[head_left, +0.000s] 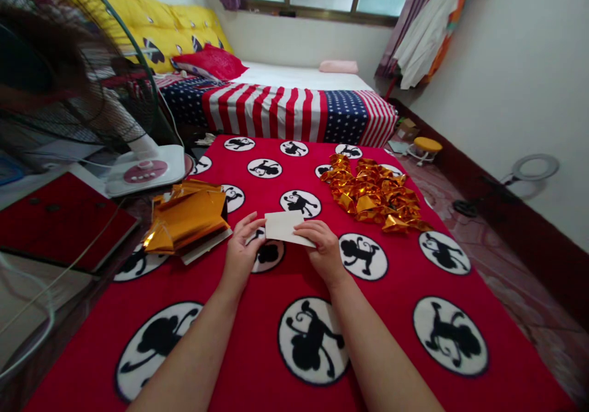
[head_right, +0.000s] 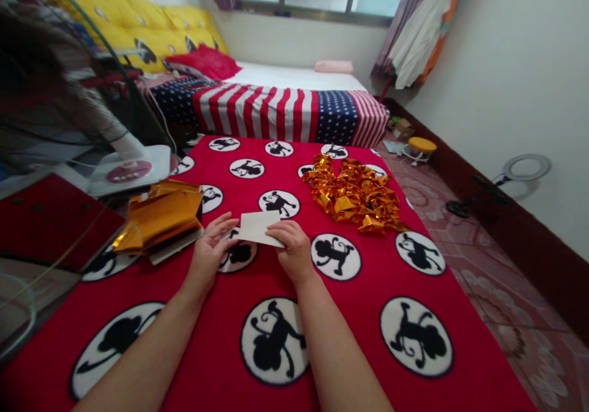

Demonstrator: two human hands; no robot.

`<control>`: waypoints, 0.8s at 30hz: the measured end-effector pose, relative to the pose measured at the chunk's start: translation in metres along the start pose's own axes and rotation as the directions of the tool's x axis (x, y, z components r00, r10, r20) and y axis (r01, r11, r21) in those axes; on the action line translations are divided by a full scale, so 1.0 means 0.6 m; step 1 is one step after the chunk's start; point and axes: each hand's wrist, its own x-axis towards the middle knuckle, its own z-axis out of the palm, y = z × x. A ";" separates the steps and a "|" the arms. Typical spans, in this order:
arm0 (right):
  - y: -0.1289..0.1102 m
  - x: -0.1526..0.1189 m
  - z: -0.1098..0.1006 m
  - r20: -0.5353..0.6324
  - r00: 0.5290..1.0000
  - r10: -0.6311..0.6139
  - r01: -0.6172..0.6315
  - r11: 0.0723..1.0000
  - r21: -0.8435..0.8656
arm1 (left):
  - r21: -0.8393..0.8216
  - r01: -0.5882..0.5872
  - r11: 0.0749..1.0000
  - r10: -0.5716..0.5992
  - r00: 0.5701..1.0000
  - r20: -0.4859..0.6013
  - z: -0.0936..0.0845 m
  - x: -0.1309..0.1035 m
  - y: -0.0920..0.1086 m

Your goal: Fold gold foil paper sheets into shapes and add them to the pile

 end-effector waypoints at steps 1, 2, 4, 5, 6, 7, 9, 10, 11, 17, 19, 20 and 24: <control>0.001 -0.001 0.000 0.000 1.000 0.009 -0.009 1.000 0.001 | 0.098 -0.088 0.991 0.083 0.995 0.054 -0.001 -0.001 0.002; 0.001 -0.002 0.000 0.005 1.000 0.020 -0.020 1.000 0.004 | 0.185 -0.167 0.968 0.145 0.981 0.127 -0.002 -0.002 0.004; 0.002 -0.003 0.000 0.030 0.998 0.054 -0.054 0.998 0.013 | 0.305 -0.261 0.916 0.184 0.948 0.260 -0.001 -0.007 0.009; 0.002 -0.004 0.001 0.048 0.996 0.074 -0.075 0.997 0.019 | 0.344 -0.265 0.901 0.162 0.941 0.298 0.001 -0.009 0.010; 0.001 -0.005 0.001 0.070 0.993 0.094 -0.096 0.995 0.024 | 0.375 -0.245 0.894 0.126 0.941 0.314 0.002 -0.010 0.010; 0.001 -0.006 0.001 0.093 0.989 0.113 -0.116 0.993 0.027 | 0.397 -0.211 0.893 0.085 0.946 0.312 0.003 -0.011 0.009; -0.001 -0.008 0.000 0.135 0.978 0.159 -0.165 0.986 0.030 | 0.423 -0.158 0.892 0.034 0.958 0.286 0.003 -0.012 0.003; -0.002 -0.010 0.000 0.150 0.971 0.189 -0.196 0.980 0.033 | 0.431 -0.147 0.890 0.028 0.962 0.270 0.003 -0.011 0.000; -0.003 -0.011 0.000 0.161 0.962 0.222 -0.231 0.972 0.037 | 0.440 -0.143 0.886 0.028 0.966 0.259 0.002 -0.010 -0.003; 0.000 -0.013 0.009 0.115 0.920 0.375 -0.373 0.927 -0.033 | 0.611 -0.157 0.776 0.059 0.982 0.178 0.006 -0.011 0.001; 0.001 -0.011 0.015 0.042 0.914 0.403 -0.398 0.913 -0.090 | 0.706 -0.161 0.690 0.100 0.987 0.127 0.011 -0.013 0.006; 0.002 -0.010 0.017 0.004 0.909 0.417 -0.413 0.902 -0.121 | 0.751 -0.158 0.642 0.119 0.987 0.107 0.013 -0.014 0.009; 0.005 -0.007 0.022 -0.095 0.899 0.428 -0.438 0.870 -0.227 | 0.863 -0.146 0.483 0.148 0.985 0.084 0.022 -0.013 0.013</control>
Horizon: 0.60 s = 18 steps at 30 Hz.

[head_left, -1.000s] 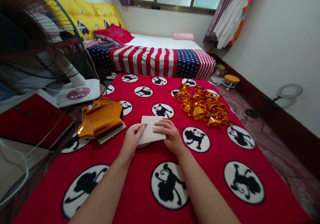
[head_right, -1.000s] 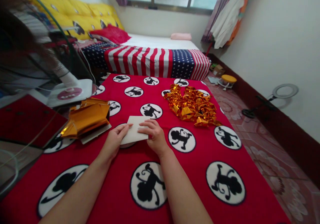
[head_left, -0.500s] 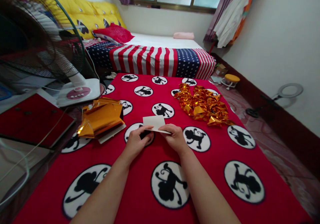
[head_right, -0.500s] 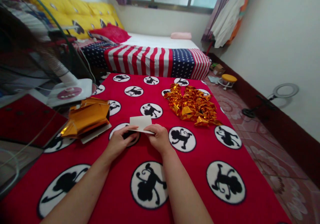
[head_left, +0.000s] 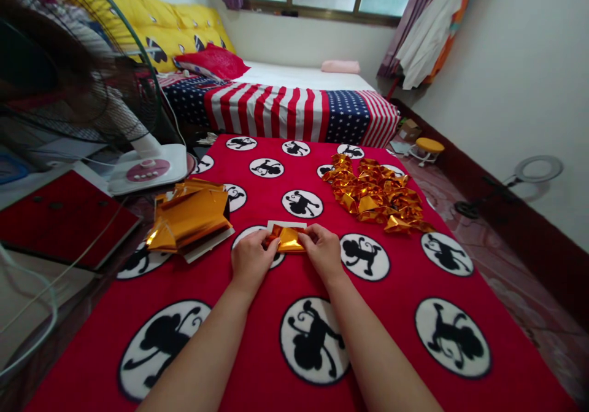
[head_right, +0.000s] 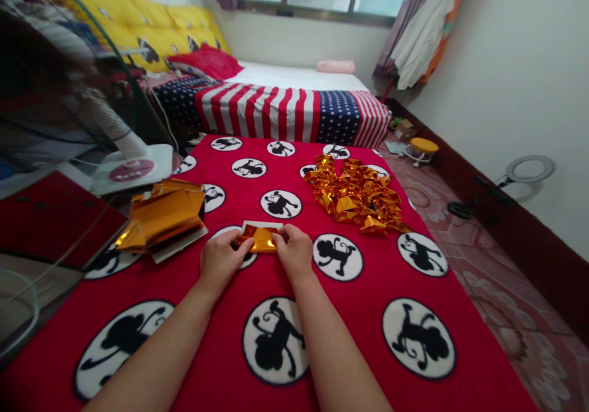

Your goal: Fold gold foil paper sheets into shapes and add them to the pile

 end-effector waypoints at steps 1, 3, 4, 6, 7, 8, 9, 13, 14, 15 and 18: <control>0.000 0.001 0.000 -0.020 1.000 -0.006 0.006 1.000 -0.021 | 0.027 -0.005 1.000 0.005 1.000 0.001 0.001 0.001 0.001; -0.001 0.002 0.001 -0.055 0.998 -0.010 0.007 0.998 -0.058 | 0.060 -0.015 0.998 0.014 1.000 0.011 0.002 0.001 0.003; -0.003 0.003 0.001 -0.065 0.998 0.000 -0.004 0.997 -0.075 | 0.070 -0.019 0.997 0.018 1.000 0.015 0.003 0.002 0.004; -0.009 0.006 0.002 -0.068 0.997 0.039 -0.047 0.992 -0.117 | 0.081 -0.022 0.996 0.020 1.000 0.016 0.004 0.002 0.005; -0.013 0.007 0.003 -0.063 0.996 0.063 -0.072 0.987 -0.146 | 0.083 -0.023 0.996 0.022 1.000 0.014 0.004 0.001 0.005; -0.018 0.009 0.004 -0.057 0.994 0.089 -0.098 0.979 -0.178 | 0.081 -0.028 0.996 0.027 1.000 0.011 0.004 0.001 0.004; -0.023 0.010 0.005 -0.052 0.992 0.116 -0.125 0.970 -0.208 | 0.077 -0.031 0.997 0.031 0.999 0.008 0.005 0.001 0.004; -0.036 0.009 0.008 -0.038 0.973 0.226 -0.228 0.944 -0.240 | 0.028 -0.027 0.999 0.027 1.000 -0.001 0.006 0.000 0.001; -0.036 0.008 0.009 -0.037 0.968 0.247 -0.249 0.943 -0.223 | 0.002 -0.020 1.000 0.020 1.000 -0.004 0.006 0.001 -0.001; -0.035 0.006 0.010 -0.036 0.965 0.259 -0.261 0.945 -0.197 | -0.036 -0.012 0.999 0.012 1.000 -0.013 0.007 0.002 -0.004; -0.026 0.002 0.013 -0.037 0.969 0.244 -0.246 0.969 -0.028 | -0.221 0.005 0.975 -0.025 0.996 -0.091 0.012 0.006 -0.016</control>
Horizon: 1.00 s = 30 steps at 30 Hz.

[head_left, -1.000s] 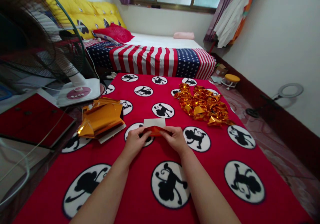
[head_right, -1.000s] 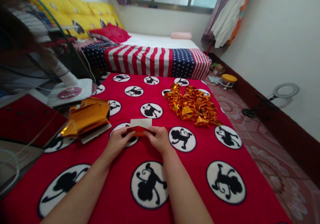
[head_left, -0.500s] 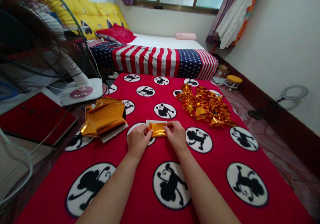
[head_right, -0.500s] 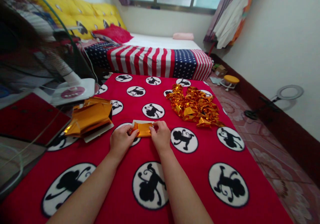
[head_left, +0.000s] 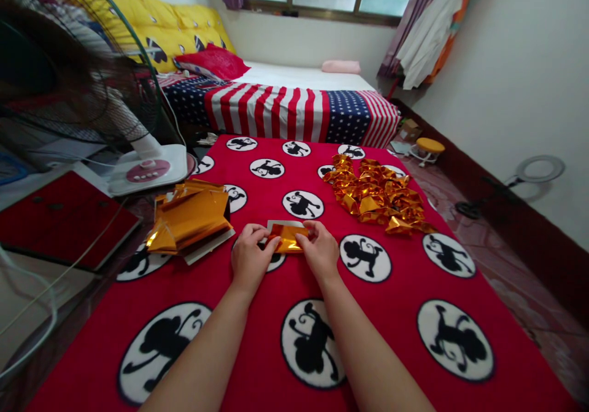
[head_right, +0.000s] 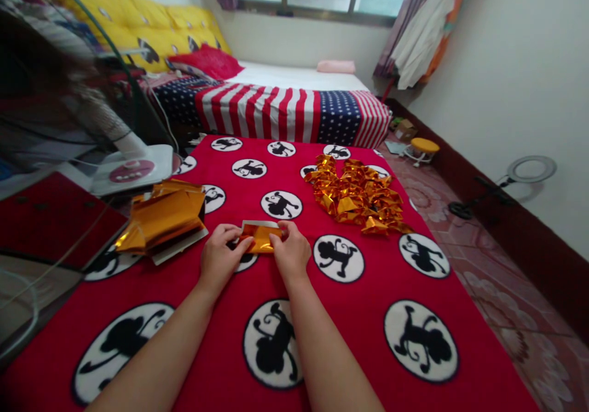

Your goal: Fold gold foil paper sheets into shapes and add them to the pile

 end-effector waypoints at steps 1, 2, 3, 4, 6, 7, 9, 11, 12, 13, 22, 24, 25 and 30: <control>0.004 0.000 0.001 0.010 1.000 -0.015 0.014 0.996 0.093 | -0.086 0.011 0.996 -0.013 1.000 -0.025 0.001 0.002 -0.005; 0.007 0.000 0.003 0.027 0.999 -0.030 0.024 0.979 0.200 | -0.180 0.026 0.983 -0.032 0.999 -0.030 0.002 0.003 -0.009; 0.009 0.000 0.004 0.053 0.998 -0.044 0.026 0.951 0.310 | -0.271 0.045 0.962 -0.049 0.999 -0.009 0.002 0.005 -0.013; 0.011 0.001 0.005 0.083 0.995 -0.059 0.020 0.912 0.410 | -0.351 0.065 0.934 -0.061 0.998 0.020 0.003 0.006 -0.016; 0.011 0.001 0.006 0.136 0.986 -0.093 0.003 0.836 0.549 | -0.476 0.099 0.874 -0.067 0.994 0.085 0.002 0.006 -0.018; 0.010 0.000 0.006 0.151 0.983 -0.105 -0.004 0.808 0.589 | -0.524 0.116 0.843 -0.068 0.991 0.111 0.001 0.006 -0.017; 0.008 -0.001 0.005 0.164 0.980 -0.114 -0.013 0.781 0.624 | -0.603 0.169 0.780 -0.090 0.983 0.159 -0.001 0.004 -0.014; 0.007 -0.001 0.005 0.167 0.980 -0.109 -0.021 0.776 0.630 | -0.651 0.228 0.724 -0.131 0.972 0.195 -0.002 0.002 -0.010; 0.007 -0.001 0.005 0.172 0.979 -0.107 -0.025 0.778 0.628 | -0.664 0.247 0.706 -0.153 0.968 0.198 -0.003 0.001 -0.009; 0.008 -0.001 0.005 0.178 0.978 -0.109 -0.026 0.782 0.622 | -0.670 0.257 0.696 -0.171 0.966 0.192 -0.003 0.001 -0.007; 0.008 -0.005 0.007 0.209 0.973 -0.097 -0.061 0.766 0.640 | -0.650 0.274 0.709 -0.226 0.961 0.159 0.001 -0.003 0.001; 0.010 -0.005 0.010 0.195 0.977 -0.089 -0.058 0.766 0.640 | -0.626 0.263 0.734 -0.217 0.964 0.151 0.000 -0.003 0.000; 0.011 -0.005 0.011 0.187 0.979 -0.086 -0.055 0.767 0.640 | -0.612 0.250 0.750 -0.204 0.968 0.145 -0.001 -0.004 0.000; 0.014 -0.002 0.012 0.147 0.986 -0.077 -0.040 0.750 0.660 | -0.545 0.180 0.819 -0.095 0.979 0.180 -0.004 -0.004 0.000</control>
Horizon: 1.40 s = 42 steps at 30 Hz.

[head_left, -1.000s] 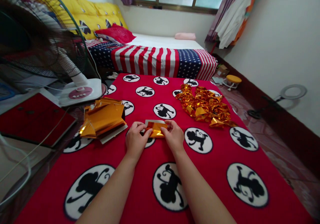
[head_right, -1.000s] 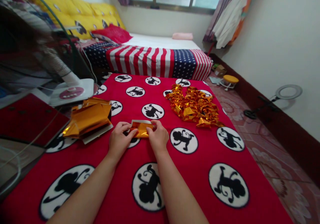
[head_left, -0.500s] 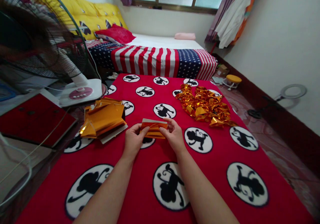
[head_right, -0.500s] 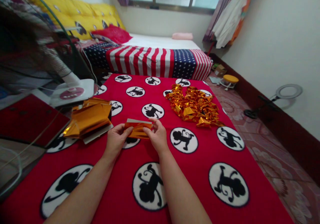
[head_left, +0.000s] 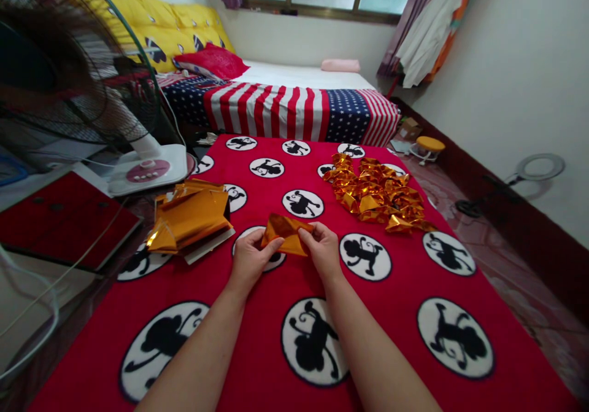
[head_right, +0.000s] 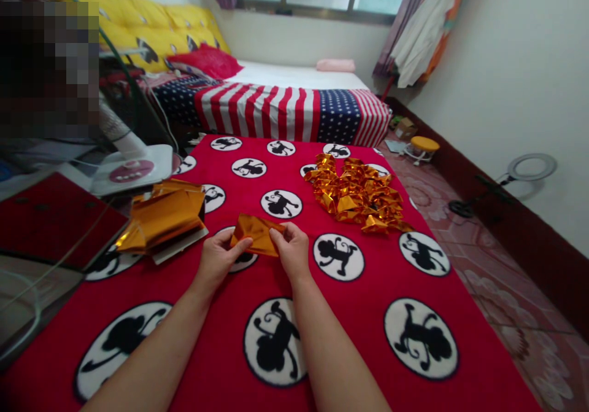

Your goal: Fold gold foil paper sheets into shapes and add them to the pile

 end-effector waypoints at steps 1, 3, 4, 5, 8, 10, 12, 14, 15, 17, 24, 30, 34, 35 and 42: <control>-0.002 0.000 0.000 -0.008 1.000 -0.006 0.006 1.000 -0.004 | -0.002 0.012 1.000 -0.012 1.000 0.000 0.001 0.000 0.001; -0.006 0.000 0.000 -0.024 1.000 -0.017 0.017 1.000 -0.024 | -0.040 0.049 0.998 -0.051 0.998 -0.040 0.002 -0.001 0.002; -0.008 -0.001 0.001 -0.027 0.999 -0.019 0.018 0.999 -0.035 | -0.066 0.063 0.996 -0.068 0.995 -0.068 0.003 -0.001 0.002; -0.010 -0.001 0.001 -0.027 0.999 -0.018 0.016 0.999 -0.048 | -0.090 0.069 0.994 -0.078 0.992 -0.096 0.004 -0.001 0.002; -0.012 -0.003 0.004 0.013 1.000 -0.005 0.006 0.995 -0.095 | -0.119 0.052 0.992 -0.071 0.985 -0.160 0.005 -0.002 0.001; -0.012 -0.004 0.005 0.041 0.999 0.005 -0.001 0.995 -0.103 | -0.119 0.036 0.992 -0.057 0.982 -0.180 0.006 -0.003 0.000; -0.012 -0.004 0.006 0.051 0.999 0.013 -0.009 0.998 -0.069 | -0.126 0.025 0.992 -0.048 0.982 -0.185 0.007 -0.004 -0.001; -0.012 -0.004 0.006 0.045 0.999 0.012 -0.011 1.000 -0.024 | -0.137 0.029 0.990 -0.053 0.983 -0.176 0.009 -0.004 -0.003; -0.013 -0.004 0.006 0.038 0.999 0.008 -0.007 1.000 -0.007 | -0.143 0.037 0.989 -0.061 0.984 -0.166 0.010 -0.003 -0.003; -0.013 -0.004 0.006 0.023 1.000 -0.001 0.000 1.000 0.017 | -0.167 0.070 0.983 -0.091 0.988 -0.124 0.010 -0.002 -0.005; -0.016 -0.004 0.006 0.048 0.999 0.002 -0.004 0.999 0.041 | -0.265 0.104 0.959 -0.123 0.991 -0.055 0.012 0.002 -0.003; -0.017 -0.002 0.004 0.025 1.000 -0.001 0.000 0.999 0.047 | -0.240 0.100 0.966 -0.106 0.994 -0.013 0.014 -0.001 0.004; -0.024 -0.004 0.005 0.038 0.999 0.006 -0.009 0.998 0.067 | -0.204 0.076 0.976 -0.075 0.997 0.014 0.012 -0.002 0.002; -0.026 -0.005 0.006 0.054 0.999 0.003 -0.007 0.998 0.068 | -0.196 0.065 0.978 -0.066 0.998 0.001 0.012 -0.002 0.001; -0.018 -0.005 0.007 0.105 0.994 -0.006 -0.002 0.997 0.078 | -0.194 0.054 0.980 -0.064 0.997 -0.045 0.017 -0.002 -0.001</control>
